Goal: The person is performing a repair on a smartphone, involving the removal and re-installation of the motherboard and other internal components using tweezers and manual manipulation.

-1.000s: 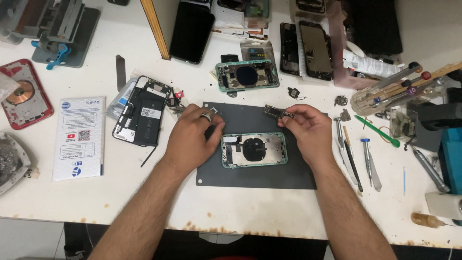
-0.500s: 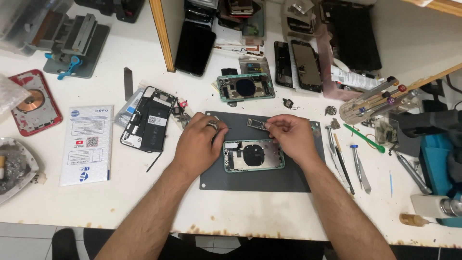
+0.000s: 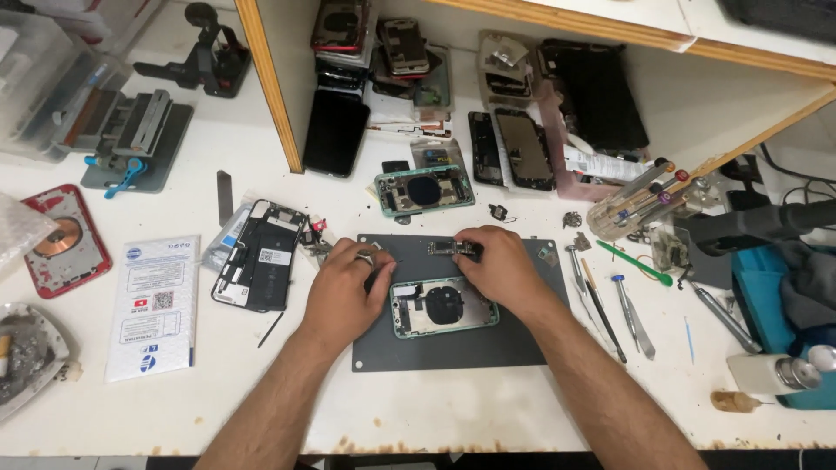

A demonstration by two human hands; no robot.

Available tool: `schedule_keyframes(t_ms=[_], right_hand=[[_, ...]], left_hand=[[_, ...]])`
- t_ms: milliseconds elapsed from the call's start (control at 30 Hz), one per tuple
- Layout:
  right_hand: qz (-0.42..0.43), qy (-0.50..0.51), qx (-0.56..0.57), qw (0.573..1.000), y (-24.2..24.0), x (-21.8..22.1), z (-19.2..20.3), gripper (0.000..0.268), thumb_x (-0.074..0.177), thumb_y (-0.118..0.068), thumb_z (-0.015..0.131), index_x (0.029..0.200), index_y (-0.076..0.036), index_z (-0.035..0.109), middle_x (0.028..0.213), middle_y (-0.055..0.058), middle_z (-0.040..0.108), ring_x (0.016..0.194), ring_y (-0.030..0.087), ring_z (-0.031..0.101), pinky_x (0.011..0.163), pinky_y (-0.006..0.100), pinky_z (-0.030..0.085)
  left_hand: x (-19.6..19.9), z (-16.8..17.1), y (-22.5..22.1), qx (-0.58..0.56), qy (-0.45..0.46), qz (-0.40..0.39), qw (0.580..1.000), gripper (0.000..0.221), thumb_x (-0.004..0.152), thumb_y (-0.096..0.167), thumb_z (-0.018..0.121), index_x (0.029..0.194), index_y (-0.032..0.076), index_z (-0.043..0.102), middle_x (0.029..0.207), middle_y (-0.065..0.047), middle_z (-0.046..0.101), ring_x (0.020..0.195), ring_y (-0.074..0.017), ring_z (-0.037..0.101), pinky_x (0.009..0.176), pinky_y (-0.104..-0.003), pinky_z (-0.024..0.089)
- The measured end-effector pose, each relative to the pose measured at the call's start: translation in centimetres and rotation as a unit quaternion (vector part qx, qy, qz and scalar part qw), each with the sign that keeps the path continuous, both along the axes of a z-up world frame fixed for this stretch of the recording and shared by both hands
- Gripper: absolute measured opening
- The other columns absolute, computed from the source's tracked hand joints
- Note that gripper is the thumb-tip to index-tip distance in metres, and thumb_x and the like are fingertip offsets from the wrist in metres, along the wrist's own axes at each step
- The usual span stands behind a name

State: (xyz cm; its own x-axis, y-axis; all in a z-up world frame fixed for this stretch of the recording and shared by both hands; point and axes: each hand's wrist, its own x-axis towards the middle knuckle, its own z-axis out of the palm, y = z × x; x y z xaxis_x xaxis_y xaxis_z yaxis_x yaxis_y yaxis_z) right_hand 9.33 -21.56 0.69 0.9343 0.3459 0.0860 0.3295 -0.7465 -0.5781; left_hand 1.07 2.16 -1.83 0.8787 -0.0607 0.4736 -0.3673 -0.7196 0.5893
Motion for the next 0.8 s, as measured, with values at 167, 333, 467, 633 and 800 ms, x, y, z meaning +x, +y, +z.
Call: schedule_keyframes(t_ms=[167,333,467,633,800], right_hand=[[0.011,0.006,-0.035,0.999,-0.2,0.0,0.2,0.03,0.085,-0.01,0.076,0.115,-0.004,0.077,0.109,0.022,0.071,0.105,0.04,0.071,0.089,0.046,0.06],[0.021,0.037,-0.056,0.998,-0.4,-0.2,0.2,0.032,0.087,-0.01,0.073,0.118,-0.004,0.076,0.106,0.02,0.07,0.106,0.038,0.07,0.092,0.046,0.058],[0.023,0.012,-0.032,0.999,-0.6,-0.6,0.2,0.032,0.086,-0.009,0.074,0.118,-0.004,0.076,0.098,0.019,0.069,0.096,0.036,0.071,0.082,0.044,0.059],[0.063,-0.049,0.063,0.995,0.1,-2.7,0.9,0.029,0.088,-0.012,0.076,0.116,-0.007,0.076,0.094,0.016,0.071,0.086,0.031,0.069,0.074,0.041,0.057],[0.21,-0.082,0.14,0.964,1.7,-4.5,1.2,0.018,0.09,-0.004,0.073,0.107,-0.004,0.078,0.099,0.016,0.079,0.09,0.032,0.07,0.078,0.042,0.056]], left_hand=[[0.1,0.6,-0.3,-0.039,0.006,-0.012,0.999,0.011,0.093,0.011,0.07,0.095,0.003,0.078,0.085,-0.012,0.075,0.093,-0.026,0.069,0.088,-0.038,0.056],[-0.1,0.2,-0.7,-0.061,0.011,-0.025,0.998,0.01,0.092,0.011,0.072,0.094,0.003,0.077,0.085,-0.013,0.076,0.094,-0.0276,0.07,0.09,-0.04,0.055],[-0.2,0.2,-0.9,-0.064,-0.001,-0.045,0.997,0.008,0.09,0.009,0.072,0.094,0.003,0.077,0.081,-0.013,0.075,0.09,-0.0286,0.069,0.083,-0.039,0.056],[-0.3,0.4,-1.5,-0.08,-0.004,-0.065,0.995,0.008,0.091,0.009,0.072,0.093,0.003,0.077,0.081,-0.013,0.074,0.089,-0.0284,0.068,0.083,-0.04,0.056],[-0.3,0.2,-1.8,-0.075,-0.003,-0.086,0.993,0.01,0.091,0.012,0.072,0.093,0.003,0.077,0.08,-0.013,0.074,0.087,-0.0291,0.067,0.08,-0.039,0.056]])
